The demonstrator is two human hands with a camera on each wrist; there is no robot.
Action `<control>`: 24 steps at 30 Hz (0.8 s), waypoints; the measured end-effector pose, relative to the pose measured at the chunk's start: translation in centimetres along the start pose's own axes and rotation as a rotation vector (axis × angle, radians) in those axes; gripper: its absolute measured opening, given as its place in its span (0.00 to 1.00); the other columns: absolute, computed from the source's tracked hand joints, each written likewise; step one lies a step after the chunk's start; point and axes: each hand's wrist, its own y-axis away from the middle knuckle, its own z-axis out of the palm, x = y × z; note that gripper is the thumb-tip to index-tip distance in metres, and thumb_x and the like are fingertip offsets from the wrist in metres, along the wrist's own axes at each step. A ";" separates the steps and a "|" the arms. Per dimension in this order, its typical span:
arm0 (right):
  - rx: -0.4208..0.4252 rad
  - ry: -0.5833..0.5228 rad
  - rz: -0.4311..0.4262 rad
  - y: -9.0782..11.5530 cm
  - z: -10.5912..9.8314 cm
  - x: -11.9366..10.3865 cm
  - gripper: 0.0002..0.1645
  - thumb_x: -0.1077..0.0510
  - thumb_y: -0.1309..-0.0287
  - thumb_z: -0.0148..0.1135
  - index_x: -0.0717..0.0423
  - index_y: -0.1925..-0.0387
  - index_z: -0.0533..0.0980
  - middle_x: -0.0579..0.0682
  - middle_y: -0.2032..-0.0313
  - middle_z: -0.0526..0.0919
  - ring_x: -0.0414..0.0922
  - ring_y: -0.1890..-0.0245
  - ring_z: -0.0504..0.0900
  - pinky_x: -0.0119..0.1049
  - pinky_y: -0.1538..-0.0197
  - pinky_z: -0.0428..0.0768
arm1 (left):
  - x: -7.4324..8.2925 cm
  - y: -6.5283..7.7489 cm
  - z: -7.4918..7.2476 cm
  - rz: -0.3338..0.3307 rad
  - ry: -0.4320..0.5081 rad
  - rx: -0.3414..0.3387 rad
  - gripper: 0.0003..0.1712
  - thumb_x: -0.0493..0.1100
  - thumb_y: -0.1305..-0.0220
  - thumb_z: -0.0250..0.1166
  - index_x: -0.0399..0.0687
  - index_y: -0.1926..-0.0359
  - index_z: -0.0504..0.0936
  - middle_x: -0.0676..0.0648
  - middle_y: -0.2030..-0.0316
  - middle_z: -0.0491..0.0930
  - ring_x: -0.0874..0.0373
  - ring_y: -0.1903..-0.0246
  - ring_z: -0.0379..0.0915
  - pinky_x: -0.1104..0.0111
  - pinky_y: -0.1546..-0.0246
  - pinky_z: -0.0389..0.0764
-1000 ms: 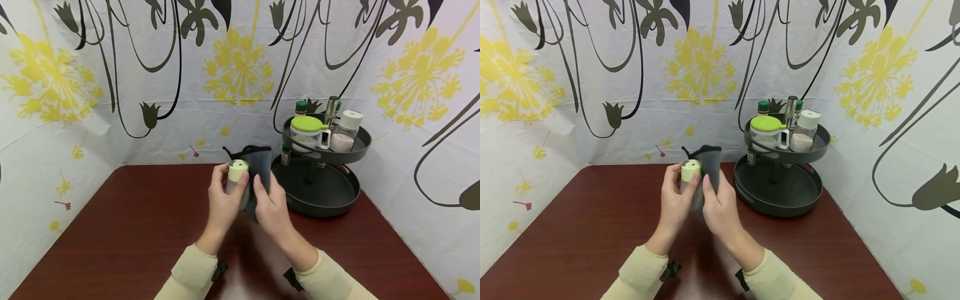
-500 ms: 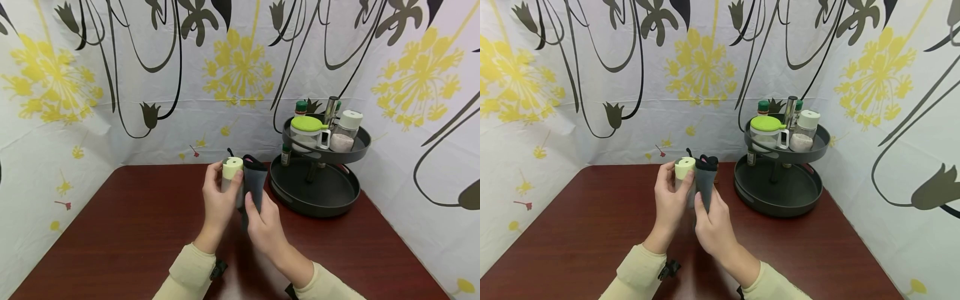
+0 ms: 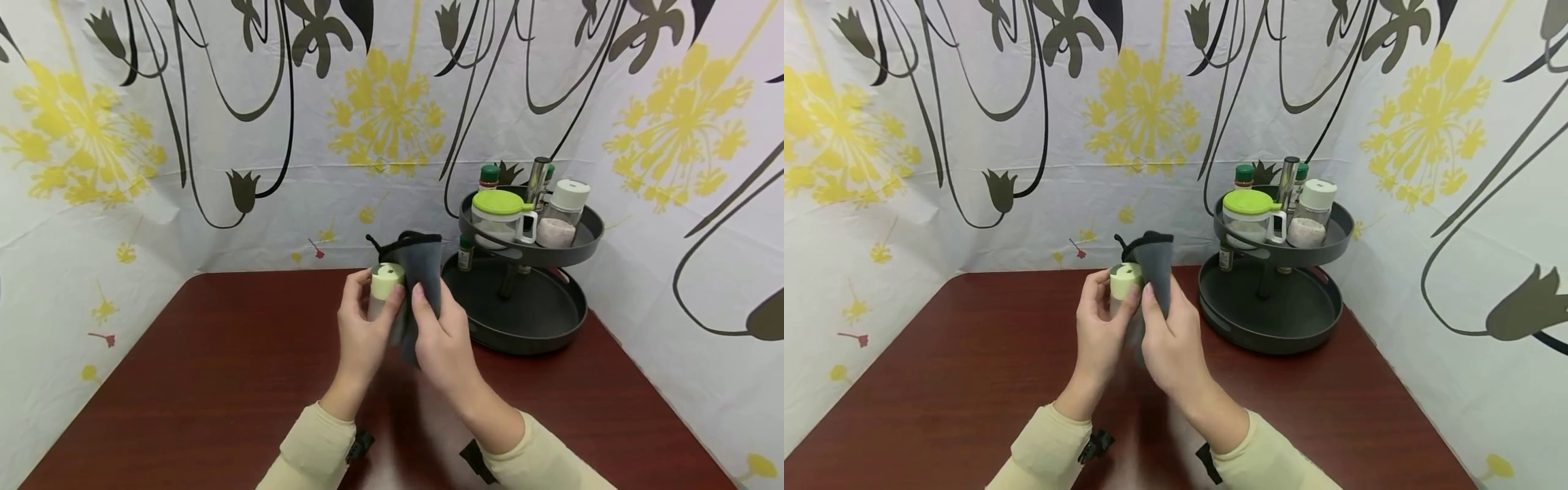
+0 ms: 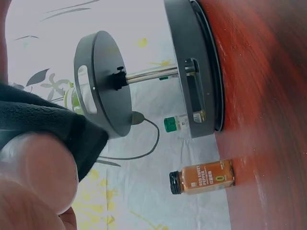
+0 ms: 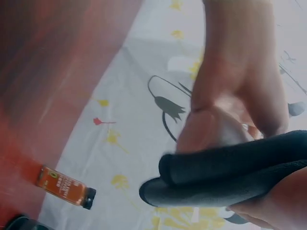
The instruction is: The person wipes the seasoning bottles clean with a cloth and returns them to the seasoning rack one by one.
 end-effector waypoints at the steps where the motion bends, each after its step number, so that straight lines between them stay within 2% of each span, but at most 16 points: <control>1: 0.001 0.005 -0.013 0.0 0.1 0.0 0.24 0.49 0.15 0.47 0.54 0.28 0.71 0.56 0.37 0.82 0.48 0.42 0.83 0.43 0.40 0.84 | 0.0 0.0 0.0 0.007 -0.002 -0.002 0.23 0.42 0.30 0.72 0.46 0.37 0.78 0.44 0.46 0.83 0.56 0.53 0.81 0.70 0.55 0.84; 8: -0.022 0.064 -0.049 1.3 0.9 1.3 0.22 0.49 0.15 0.48 0.52 0.30 0.73 0.53 0.43 0.84 0.48 0.48 0.85 0.37 0.48 0.85 | 0.0 -0.4 -0.4 0.034 0.009 0.021 0.23 0.40 0.30 0.72 0.43 0.37 0.77 0.43 0.46 0.82 0.56 0.52 0.81 0.70 0.53 0.85; 12: -0.046 0.074 -0.023 1.9 1.0 2.1 0.19 0.49 0.15 0.48 0.51 0.35 0.75 0.52 0.47 0.85 0.49 0.51 0.86 0.38 0.49 0.86 | 0.1 -0.7 -0.7 0.026 0.008 0.038 0.24 0.40 0.29 0.71 0.43 0.36 0.77 0.44 0.45 0.82 0.55 0.50 0.79 0.70 0.51 0.83; 17: -0.057 0.071 0.025 1.9 0.6 2.2 0.19 0.48 0.15 0.48 0.53 0.38 0.77 0.55 0.52 0.86 0.50 0.55 0.87 0.37 0.52 0.87 | 0.2 -0.7 -0.8 0.009 0.008 0.050 0.24 0.41 0.29 0.71 0.44 0.36 0.76 0.44 0.44 0.82 0.56 0.50 0.79 0.70 0.50 0.82; 20: -0.045 0.043 0.013 1.3 0.3 1.5 0.21 0.48 0.15 0.47 0.54 0.35 0.75 0.56 0.48 0.86 0.48 0.52 0.86 0.38 0.50 0.87 | 0.2 -0.6 -0.7 0.009 0.010 0.041 0.24 0.42 0.29 0.71 0.44 0.36 0.77 0.44 0.45 0.82 0.56 0.50 0.80 0.70 0.51 0.82; 24: -0.008 -0.004 -0.050 0.4 0.2 0.2 0.24 0.50 0.15 0.47 0.55 0.29 0.72 0.56 0.39 0.83 0.47 0.43 0.84 0.43 0.42 0.86 | 0.1 -0.3 -0.4 0.009 0.018 0.019 0.23 0.41 0.29 0.71 0.45 0.36 0.77 0.44 0.45 0.83 0.56 0.49 0.80 0.70 0.51 0.83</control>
